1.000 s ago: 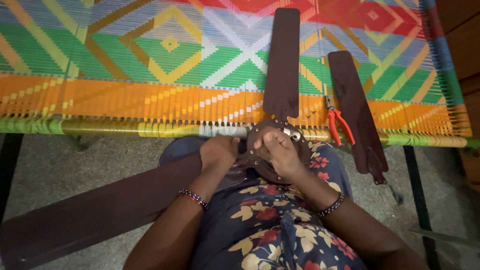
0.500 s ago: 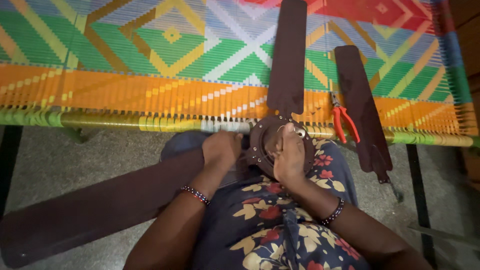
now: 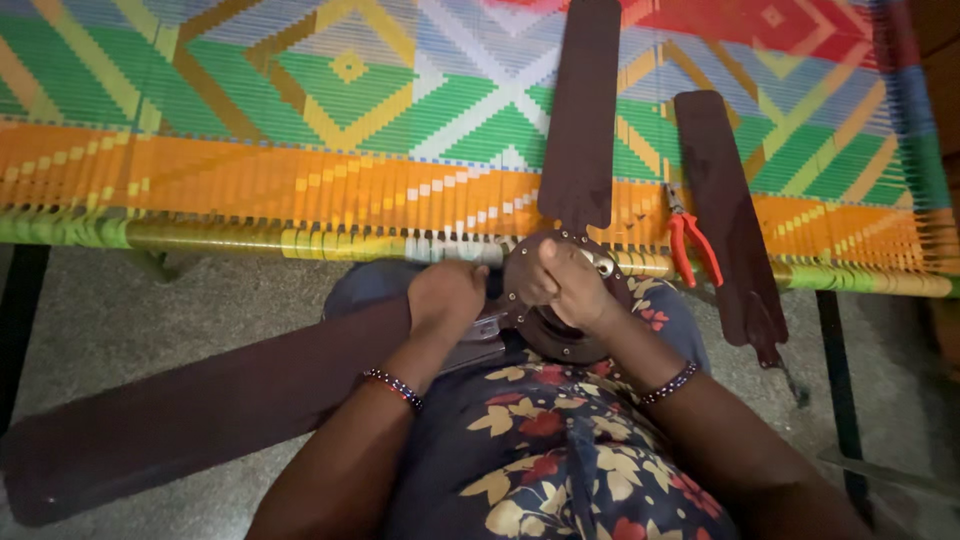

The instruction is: The person uses a screwdriver to tighten screws on the central hub of a ceiling fan resting on their lap. They remove one fan blade, then reattach it and continue tightening the hub screws.

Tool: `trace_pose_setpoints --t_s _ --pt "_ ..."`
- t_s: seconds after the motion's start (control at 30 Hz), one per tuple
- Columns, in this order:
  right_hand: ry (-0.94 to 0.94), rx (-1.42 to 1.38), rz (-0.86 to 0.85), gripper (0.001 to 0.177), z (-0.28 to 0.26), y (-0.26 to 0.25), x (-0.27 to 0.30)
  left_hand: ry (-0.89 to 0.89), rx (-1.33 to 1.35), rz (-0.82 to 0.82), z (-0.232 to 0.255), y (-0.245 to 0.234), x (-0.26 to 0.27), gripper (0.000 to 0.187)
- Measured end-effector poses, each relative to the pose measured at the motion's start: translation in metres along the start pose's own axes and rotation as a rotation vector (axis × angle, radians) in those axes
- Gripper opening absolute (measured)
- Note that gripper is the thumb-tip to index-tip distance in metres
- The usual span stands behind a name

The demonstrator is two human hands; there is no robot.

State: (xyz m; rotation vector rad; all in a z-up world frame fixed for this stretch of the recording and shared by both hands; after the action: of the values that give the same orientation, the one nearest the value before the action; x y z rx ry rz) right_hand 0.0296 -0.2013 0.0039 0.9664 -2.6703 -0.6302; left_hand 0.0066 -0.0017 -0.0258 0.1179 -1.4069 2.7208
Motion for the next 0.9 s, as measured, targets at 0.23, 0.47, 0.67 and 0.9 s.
trace_pose_setpoints --t_s 0.23,0.47,0.67,0.9 --pt "-0.349 0.788 0.379 0.055 -0.027 0.023 0.02 0.05 -0.018 0.01 -0.001 -0.001 0.0 0.037" --pt "-0.131 0.684 0.731 0.028 -0.031 0.038 0.049 0.076 0.009 0.011 0.0 -0.002 0.001 0.036" --pt "-0.204 -0.16 0.538 0.01 -0.016 0.028 0.044 0.069 -0.017 -0.036 0.004 -0.008 0.001 0.036" --pt "-0.28 -0.113 0.32 0.051 0.014 0.01 0.038 0.057 0.007 -0.058 0.009 -0.017 0.003 0.036"
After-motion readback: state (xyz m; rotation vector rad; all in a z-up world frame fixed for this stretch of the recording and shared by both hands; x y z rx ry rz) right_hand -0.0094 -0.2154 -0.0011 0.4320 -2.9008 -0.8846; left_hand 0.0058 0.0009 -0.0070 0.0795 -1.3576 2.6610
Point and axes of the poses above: each hand's wrist, its own x-axis away from the middle knuckle, its own y-axis out of the palm, z = x × y, the point moved 1 cm from there along -x, towards the middle knuckle, and after that the axes turned 4 degrees about y, right-handed, at the moved point
